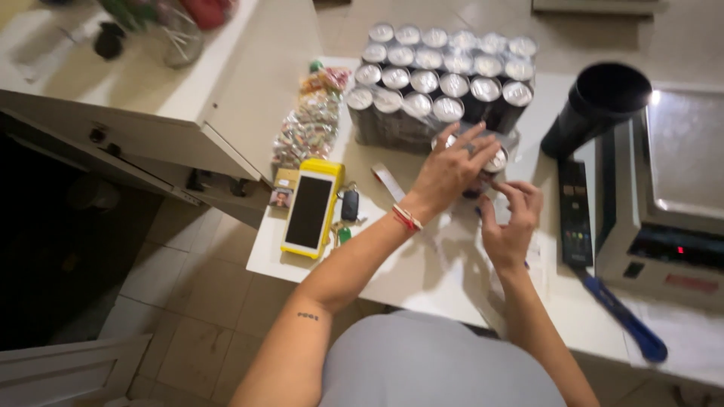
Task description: The person writes on a paper slip, uses a box cutter to open a plastic-wrapped case of canned beverages, and then organizes the cans and paper on a counter.
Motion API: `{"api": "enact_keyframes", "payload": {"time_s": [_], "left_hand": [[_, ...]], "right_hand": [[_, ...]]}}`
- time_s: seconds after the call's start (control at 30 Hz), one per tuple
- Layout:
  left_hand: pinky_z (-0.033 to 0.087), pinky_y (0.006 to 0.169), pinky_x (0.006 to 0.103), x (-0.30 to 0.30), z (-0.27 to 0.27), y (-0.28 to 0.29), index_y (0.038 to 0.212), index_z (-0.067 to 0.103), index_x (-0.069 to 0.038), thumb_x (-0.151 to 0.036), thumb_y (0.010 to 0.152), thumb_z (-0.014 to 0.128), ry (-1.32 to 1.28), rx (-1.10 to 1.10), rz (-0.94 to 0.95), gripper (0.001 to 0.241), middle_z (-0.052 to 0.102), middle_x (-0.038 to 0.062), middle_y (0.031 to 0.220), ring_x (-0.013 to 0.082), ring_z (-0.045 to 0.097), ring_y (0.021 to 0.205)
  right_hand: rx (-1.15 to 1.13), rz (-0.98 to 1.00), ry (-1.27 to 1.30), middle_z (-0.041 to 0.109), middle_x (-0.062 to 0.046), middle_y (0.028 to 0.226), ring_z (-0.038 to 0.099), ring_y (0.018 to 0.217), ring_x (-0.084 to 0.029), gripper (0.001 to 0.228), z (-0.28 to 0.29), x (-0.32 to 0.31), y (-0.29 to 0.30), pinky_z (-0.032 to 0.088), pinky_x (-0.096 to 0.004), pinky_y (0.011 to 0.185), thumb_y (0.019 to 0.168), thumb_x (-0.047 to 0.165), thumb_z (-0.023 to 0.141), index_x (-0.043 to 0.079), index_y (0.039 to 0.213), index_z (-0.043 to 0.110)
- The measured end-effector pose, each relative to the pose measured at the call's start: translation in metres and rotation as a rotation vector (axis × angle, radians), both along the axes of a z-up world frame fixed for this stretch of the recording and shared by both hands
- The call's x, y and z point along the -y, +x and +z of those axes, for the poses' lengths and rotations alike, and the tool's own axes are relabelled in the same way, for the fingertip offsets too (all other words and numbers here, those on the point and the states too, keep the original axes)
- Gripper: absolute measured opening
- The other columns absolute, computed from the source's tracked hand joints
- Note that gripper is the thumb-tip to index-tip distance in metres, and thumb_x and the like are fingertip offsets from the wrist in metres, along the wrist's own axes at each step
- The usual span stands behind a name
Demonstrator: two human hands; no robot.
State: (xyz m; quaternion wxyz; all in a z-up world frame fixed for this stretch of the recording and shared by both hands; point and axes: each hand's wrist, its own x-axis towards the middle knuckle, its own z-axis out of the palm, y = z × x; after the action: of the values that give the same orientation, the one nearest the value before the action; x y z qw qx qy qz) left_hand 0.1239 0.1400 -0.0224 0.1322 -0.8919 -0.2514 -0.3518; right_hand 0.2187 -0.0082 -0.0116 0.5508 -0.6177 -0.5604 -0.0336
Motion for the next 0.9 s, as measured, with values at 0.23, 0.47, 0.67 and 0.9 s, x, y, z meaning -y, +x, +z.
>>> {"api": "enact_keyframes", "payload": {"time_s": [0.23,0.47,0.67,0.9], "left_hand": [[0.023,0.126,0.0455,0.001,0.000,0.002,0.134,0.058,-0.027,-0.057,0.074,0.073,-0.013,-0.007,0.024,0.069,0.070,-0.005,0.129,0.0139,0.048,0.143],[0.027,0.127,0.0433,-0.006,-0.013,0.005,0.139,0.052,-0.029,-0.076,0.071,0.058,-0.028,-0.027,0.021,0.082,0.068,-0.007,0.132,0.0113,0.048,0.144],[0.025,0.128,0.0418,-0.008,-0.023,0.010,0.141,0.049,-0.032,-0.078,0.075,0.051,-0.019,-0.022,0.043,0.081,0.068,-0.010,0.132,0.0087,0.048,0.143],[0.026,0.131,0.0465,0.004,-0.011,0.005,0.158,0.033,-0.033,-0.073,0.080,0.058,-0.040,0.035,0.058,0.091,0.068,-0.007,0.135,0.0130,0.048,0.147]], "right_hand": [[0.108,-0.044,0.077,0.056,-0.012,0.111,0.057,0.094,-0.030,0.045,-0.002,-0.029,0.033,0.049,-0.036,0.076,0.080,0.019,0.098,0.002,0.106,0.064],[0.060,0.114,0.052,0.070,-0.018,0.106,0.070,0.092,-0.037,0.056,-0.010,-0.036,0.045,0.056,-0.042,0.081,0.079,0.024,0.095,-0.002,0.119,0.065],[-0.033,0.128,-0.033,0.074,-0.014,0.108,0.073,0.092,-0.034,0.051,0.000,-0.032,0.037,0.057,-0.043,0.081,0.083,0.019,0.092,0.003,0.123,0.065],[-0.081,0.146,-0.049,0.074,-0.015,0.114,0.073,0.097,-0.035,0.049,0.012,-0.027,0.032,0.057,-0.041,0.085,0.086,0.014,0.091,0.003,0.126,0.064]]}}
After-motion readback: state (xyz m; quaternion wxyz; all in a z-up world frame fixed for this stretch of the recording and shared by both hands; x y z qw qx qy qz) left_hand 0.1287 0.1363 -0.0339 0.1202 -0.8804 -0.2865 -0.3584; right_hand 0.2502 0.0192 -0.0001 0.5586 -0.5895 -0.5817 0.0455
